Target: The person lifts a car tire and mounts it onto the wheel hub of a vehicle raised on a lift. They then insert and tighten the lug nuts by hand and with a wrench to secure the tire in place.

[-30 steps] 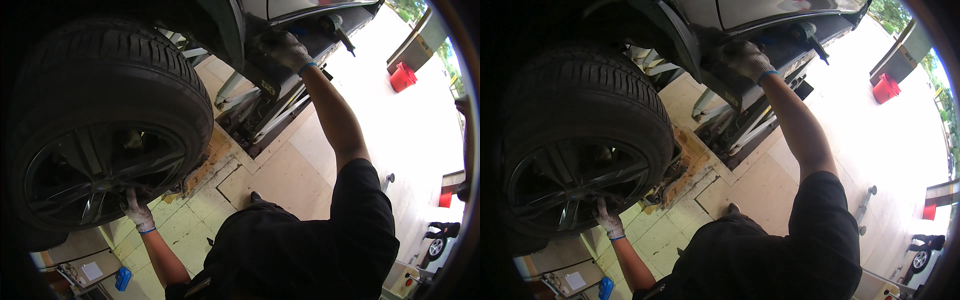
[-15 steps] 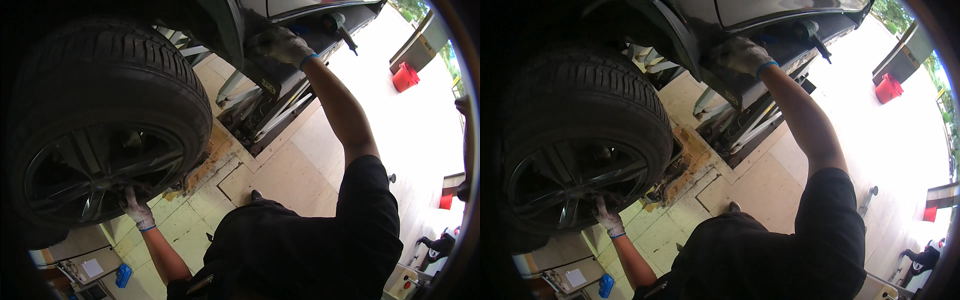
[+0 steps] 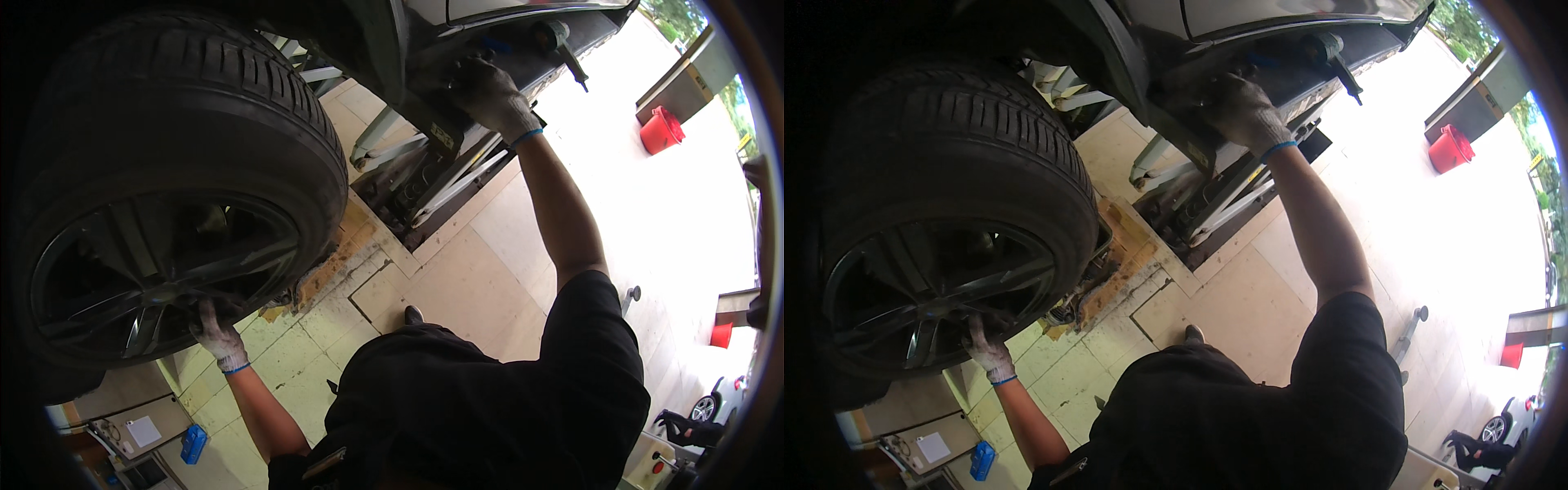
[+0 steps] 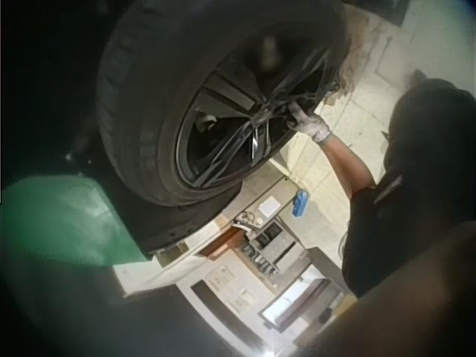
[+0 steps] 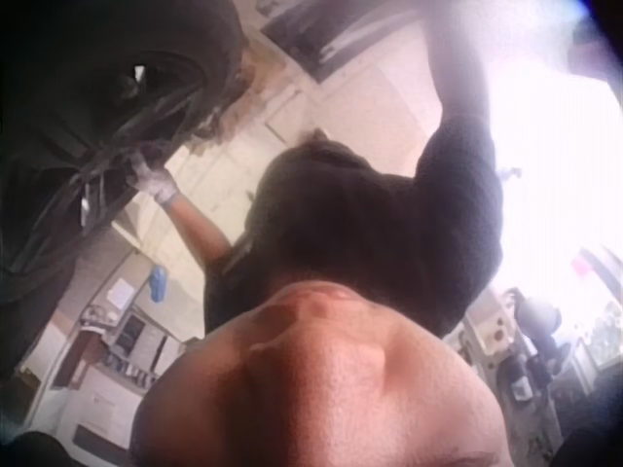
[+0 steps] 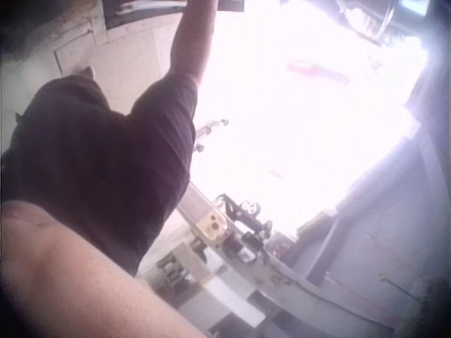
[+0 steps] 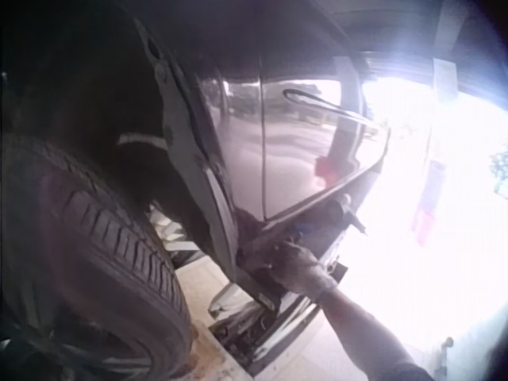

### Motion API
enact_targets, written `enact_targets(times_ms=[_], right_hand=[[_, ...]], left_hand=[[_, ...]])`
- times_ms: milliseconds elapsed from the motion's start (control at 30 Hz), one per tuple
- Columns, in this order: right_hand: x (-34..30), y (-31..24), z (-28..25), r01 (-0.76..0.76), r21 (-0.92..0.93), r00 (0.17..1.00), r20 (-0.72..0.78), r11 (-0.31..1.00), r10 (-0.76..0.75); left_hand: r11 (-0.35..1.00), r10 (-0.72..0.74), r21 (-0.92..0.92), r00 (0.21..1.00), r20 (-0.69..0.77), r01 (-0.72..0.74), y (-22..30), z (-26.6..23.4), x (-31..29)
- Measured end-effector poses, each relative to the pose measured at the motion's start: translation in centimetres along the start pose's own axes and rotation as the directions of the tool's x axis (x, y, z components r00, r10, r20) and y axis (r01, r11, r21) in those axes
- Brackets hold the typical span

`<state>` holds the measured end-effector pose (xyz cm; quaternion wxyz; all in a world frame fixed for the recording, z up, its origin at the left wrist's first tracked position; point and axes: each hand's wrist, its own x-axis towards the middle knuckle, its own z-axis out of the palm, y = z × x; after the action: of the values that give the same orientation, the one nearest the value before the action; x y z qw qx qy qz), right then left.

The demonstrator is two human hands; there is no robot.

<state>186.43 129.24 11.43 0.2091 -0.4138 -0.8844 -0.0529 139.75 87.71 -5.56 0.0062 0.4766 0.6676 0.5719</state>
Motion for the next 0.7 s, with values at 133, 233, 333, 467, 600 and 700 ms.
enact_targets(times_ms=[133,233,333,467,600,700], right_hand=[[-0.9,-0.8,0.0,-0.228,0.191,0.973,0.013,0.955,0.230],[-1.0,-1.1,0.2,-0.285,0.290,0.953,-0.017,0.914,0.303],[-1.3,-0.9,0.8,-0.332,0.336,0.921,-0.086,0.881,0.380],[-1.7,-0.5,2.0,-0.358,0.390,0.892,-0.127,0.849,0.434],[-2.2,-0.3,2.7,-0.343,0.471,0.847,-0.221,0.813,0.485],[-3.7,-1.1,2.5,-0.251,0.690,0.796,-0.252,0.679,0.550]], left_hand=[[0.943,-0.196,-0.282,0.980,-0.044,0.176,1.1,0.6,0.3],[0.974,-0.152,-0.165,0.988,0.025,0.154,1.2,0.3,0.5],[0.957,0.096,0.271,0.994,0.054,-0.107,0.2,-0.5,0.1],[0.734,0.289,0.610,0.950,0.115,-0.298,-1.6,-1.5,-0.4],[0.960,-0.014,0.280,1.000,0.000,0.013,-1.9,-1.5,-0.3],[0.708,0.329,0.650,0.943,0.043,-0.277,-0.8,-1.0,-0.2]])
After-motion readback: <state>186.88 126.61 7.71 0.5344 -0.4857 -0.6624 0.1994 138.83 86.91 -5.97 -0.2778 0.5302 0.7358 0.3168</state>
